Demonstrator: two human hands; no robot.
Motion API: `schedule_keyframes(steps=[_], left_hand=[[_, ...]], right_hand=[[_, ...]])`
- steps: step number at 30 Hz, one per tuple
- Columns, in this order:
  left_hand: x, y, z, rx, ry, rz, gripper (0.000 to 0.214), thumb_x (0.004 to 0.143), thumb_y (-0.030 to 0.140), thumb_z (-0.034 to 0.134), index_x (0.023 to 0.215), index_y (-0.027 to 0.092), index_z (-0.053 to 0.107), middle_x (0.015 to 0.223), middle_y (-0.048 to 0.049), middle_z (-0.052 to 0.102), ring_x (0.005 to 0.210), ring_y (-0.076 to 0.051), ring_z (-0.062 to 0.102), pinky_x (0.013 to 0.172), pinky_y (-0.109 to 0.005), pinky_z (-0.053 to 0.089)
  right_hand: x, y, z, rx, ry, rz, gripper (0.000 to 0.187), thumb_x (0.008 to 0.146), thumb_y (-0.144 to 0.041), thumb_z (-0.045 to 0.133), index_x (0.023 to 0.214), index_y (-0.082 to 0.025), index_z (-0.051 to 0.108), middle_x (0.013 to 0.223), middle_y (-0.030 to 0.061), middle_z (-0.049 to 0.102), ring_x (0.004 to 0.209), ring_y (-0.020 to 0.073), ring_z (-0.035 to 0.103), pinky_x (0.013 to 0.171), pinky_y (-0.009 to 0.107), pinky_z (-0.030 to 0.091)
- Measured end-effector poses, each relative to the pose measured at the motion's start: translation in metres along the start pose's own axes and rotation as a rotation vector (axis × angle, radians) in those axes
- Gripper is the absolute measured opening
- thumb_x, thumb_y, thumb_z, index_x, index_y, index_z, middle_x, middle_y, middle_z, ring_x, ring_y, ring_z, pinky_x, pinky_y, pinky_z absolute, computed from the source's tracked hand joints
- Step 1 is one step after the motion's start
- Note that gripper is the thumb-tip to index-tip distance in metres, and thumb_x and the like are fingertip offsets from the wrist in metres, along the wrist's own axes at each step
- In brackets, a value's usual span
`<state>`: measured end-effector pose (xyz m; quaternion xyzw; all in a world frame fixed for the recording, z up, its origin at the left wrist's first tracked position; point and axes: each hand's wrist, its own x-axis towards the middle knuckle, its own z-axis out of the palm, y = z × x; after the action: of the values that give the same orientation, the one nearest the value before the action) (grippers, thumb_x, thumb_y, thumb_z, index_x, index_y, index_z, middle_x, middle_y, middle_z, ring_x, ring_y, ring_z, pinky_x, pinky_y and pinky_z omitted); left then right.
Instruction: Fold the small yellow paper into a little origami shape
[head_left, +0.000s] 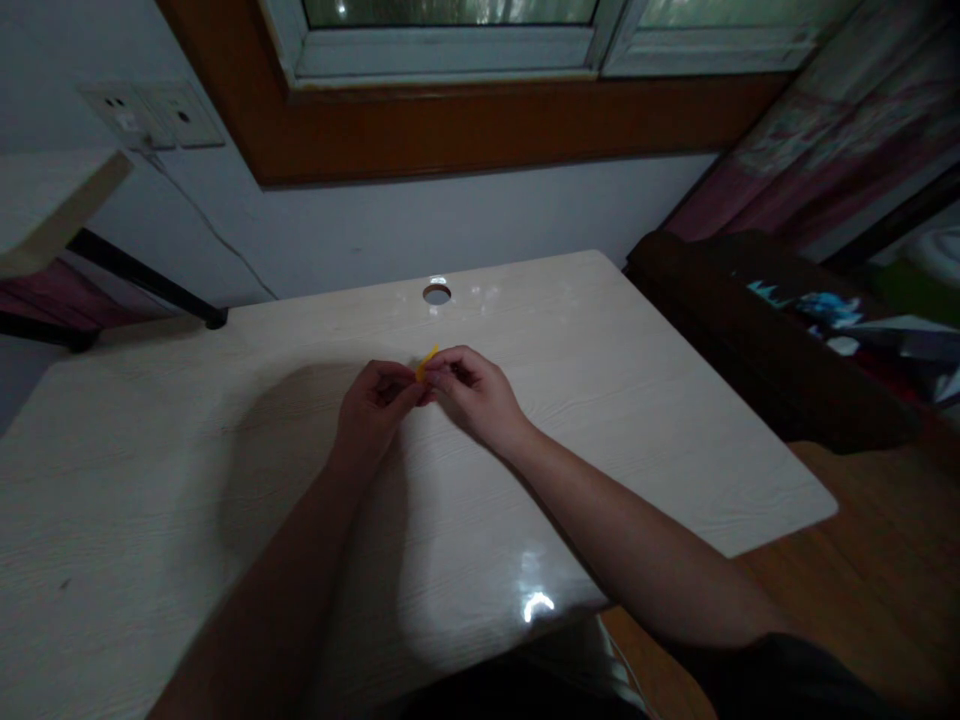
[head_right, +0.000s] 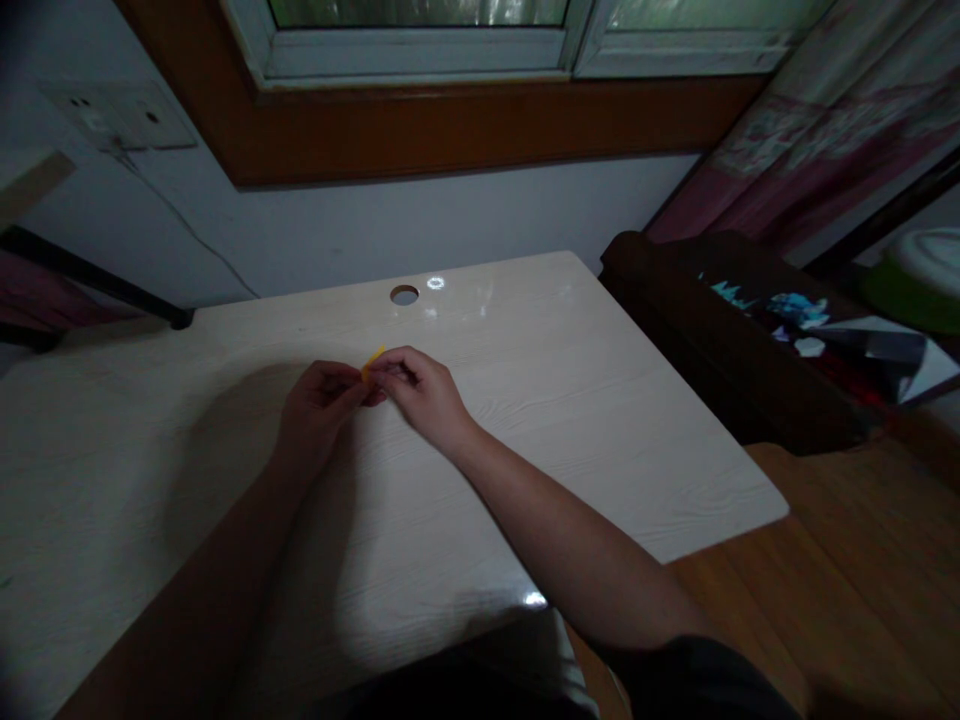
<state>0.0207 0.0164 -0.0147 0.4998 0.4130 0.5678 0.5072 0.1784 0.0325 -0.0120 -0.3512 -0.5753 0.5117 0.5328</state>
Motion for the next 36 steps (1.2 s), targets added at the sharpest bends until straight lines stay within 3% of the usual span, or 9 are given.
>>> schedule_keyframes(steps=[4, 15, 26, 36], left_hand=[[-0.001, 0.001, 0.0, 0.023, 0.003, -0.009, 0.036, 0.069, 0.033, 0.084, 0.088, 0.017, 0.059, 0.077, -0.0016, 0.072, 0.071, -0.018, 0.074, 0.074, -0.033, 0.062], [0.0, -0.002, 0.0, 0.037, 0.034, -0.044, 0.034, 0.067, 0.034, 0.085, 0.084, 0.016, 0.06, 0.074, -0.0016, 0.072, 0.069, -0.019, 0.074, 0.071, -0.033, 0.062], [0.001, -0.003, -0.001, -0.004, 0.017, -0.074, 0.03, 0.073, 0.035, 0.08, 0.086, 0.016, 0.06, 0.077, -0.0032, 0.073, 0.068, -0.019, 0.074, 0.072, -0.036, 0.063], [0.0, 0.006, -0.001, 0.074, -0.072, -0.256, 0.032, 0.074, 0.042, 0.077, 0.085, 0.013, 0.069, 0.073, -0.0053, 0.073, 0.064, -0.017, 0.071, 0.068, -0.03, 0.06]], right_hand=[[0.0, -0.001, 0.0, 0.041, -0.036, 0.024, 0.016, 0.085, -0.033, 0.068, 0.093, -0.02, 0.064, 0.083, 0.0006, 0.07, 0.069, 0.0129, 0.068, 0.068, 0.029, 0.058], [0.0, 0.0, 0.0, -0.021, 0.038, -0.014, 0.014, 0.083, -0.031, 0.07, 0.091, -0.02, 0.066, 0.086, 0.0016, 0.07, 0.076, 0.013, 0.066, 0.072, 0.028, 0.056], [0.001, 0.003, 0.0, 0.019, 0.067, 0.003, 0.011, 0.082, -0.027, 0.07, 0.089, -0.02, 0.067, 0.085, 0.0009, 0.069, 0.077, 0.0118, 0.064, 0.073, 0.027, 0.052], [0.001, 0.003, 0.0, -0.017, 0.058, -0.001, 0.012, 0.081, -0.03, 0.07, 0.089, -0.021, 0.067, 0.086, 0.0009, 0.07, 0.079, 0.0133, 0.064, 0.076, 0.029, 0.051]])
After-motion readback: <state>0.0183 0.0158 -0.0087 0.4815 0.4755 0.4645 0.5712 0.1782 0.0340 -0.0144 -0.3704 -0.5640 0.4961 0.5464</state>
